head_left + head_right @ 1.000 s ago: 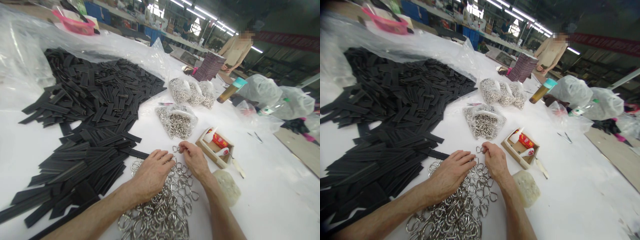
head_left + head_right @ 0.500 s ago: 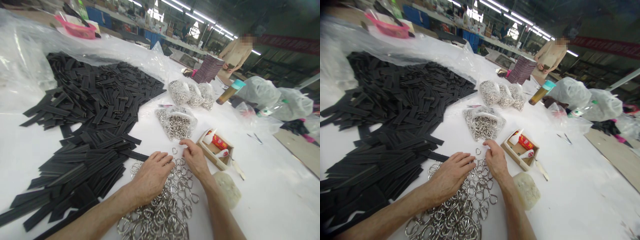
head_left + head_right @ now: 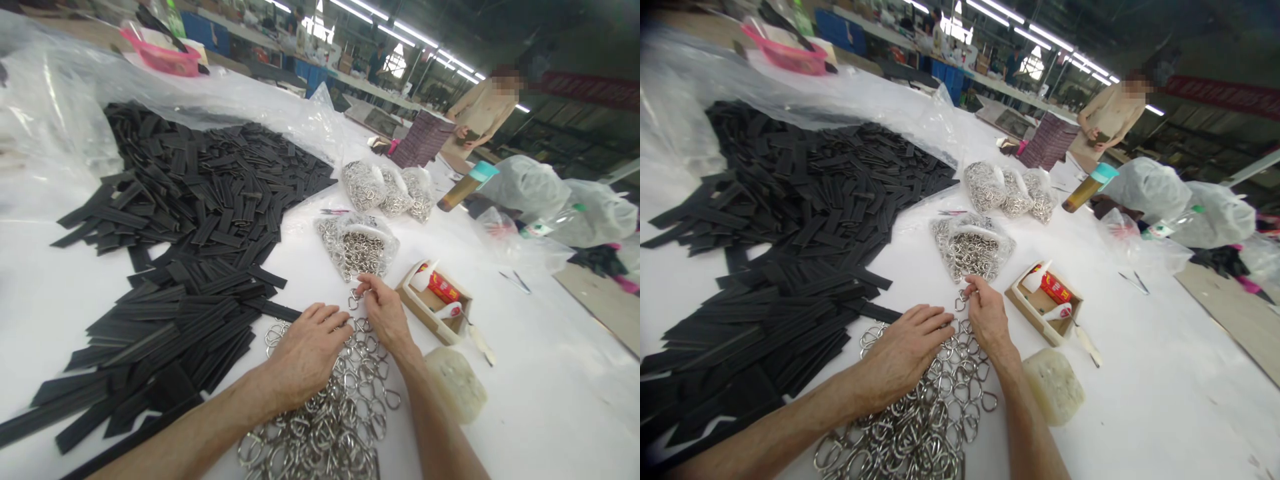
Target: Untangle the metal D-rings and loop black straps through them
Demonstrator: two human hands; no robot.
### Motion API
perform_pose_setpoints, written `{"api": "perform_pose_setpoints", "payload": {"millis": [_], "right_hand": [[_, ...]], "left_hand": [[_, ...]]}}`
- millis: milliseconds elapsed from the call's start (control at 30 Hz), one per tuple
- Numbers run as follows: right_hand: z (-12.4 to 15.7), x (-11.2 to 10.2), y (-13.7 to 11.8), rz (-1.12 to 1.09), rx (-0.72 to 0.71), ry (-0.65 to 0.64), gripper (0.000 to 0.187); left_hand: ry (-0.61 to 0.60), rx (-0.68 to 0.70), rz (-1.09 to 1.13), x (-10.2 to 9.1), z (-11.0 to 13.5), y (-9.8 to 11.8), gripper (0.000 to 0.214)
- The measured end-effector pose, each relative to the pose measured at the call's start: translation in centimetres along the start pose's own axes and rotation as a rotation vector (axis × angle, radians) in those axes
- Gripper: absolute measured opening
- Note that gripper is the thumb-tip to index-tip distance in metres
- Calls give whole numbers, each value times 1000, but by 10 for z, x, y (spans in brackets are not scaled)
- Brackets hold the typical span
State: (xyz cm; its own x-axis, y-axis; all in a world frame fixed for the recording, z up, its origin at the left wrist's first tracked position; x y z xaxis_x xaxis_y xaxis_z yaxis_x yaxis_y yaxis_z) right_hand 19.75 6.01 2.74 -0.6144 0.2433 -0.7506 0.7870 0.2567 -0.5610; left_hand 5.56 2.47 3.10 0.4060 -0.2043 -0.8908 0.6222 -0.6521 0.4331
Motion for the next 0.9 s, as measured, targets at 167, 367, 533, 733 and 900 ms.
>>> {"api": "perform_pose_setpoints", "payload": {"millis": [167, 367, 533, 733, 900], "right_hand": [[5, -2, 4, -49, 21, -4, 33], [12, -3, -2, 80, -81, -39, 34], [11, 1, -11, 190, -175, -63, 33], [8, 1, -9, 280, -188, 7, 31], [4, -7, -5, 285, -172, 89, 32]], "left_hand": [[6, -1, 1, 1, 0, -1, 27], [-9, -6, 7, 1, 0, 0, 26], [-7, -5, 21, 1, -1, -1, 28], [14, -5, 18, 0, 0, 0, 27], [15, 3, 20, 0, 1, 0, 27]]}}
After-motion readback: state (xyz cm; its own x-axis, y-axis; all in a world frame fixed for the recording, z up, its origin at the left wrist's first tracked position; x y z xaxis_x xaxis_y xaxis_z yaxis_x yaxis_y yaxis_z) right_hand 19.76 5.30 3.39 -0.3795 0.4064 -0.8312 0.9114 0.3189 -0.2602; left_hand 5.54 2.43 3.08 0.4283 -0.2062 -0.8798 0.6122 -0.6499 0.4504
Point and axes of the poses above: each hand's wrist, its own z-axis away from the middle knuckle, its own x-axis out of the palm, y = z × x, the point moved 6 cm from there along -z, towards the middle knuckle, and after that the axes turned 13 degrees about -x, right-handed, at the moved point
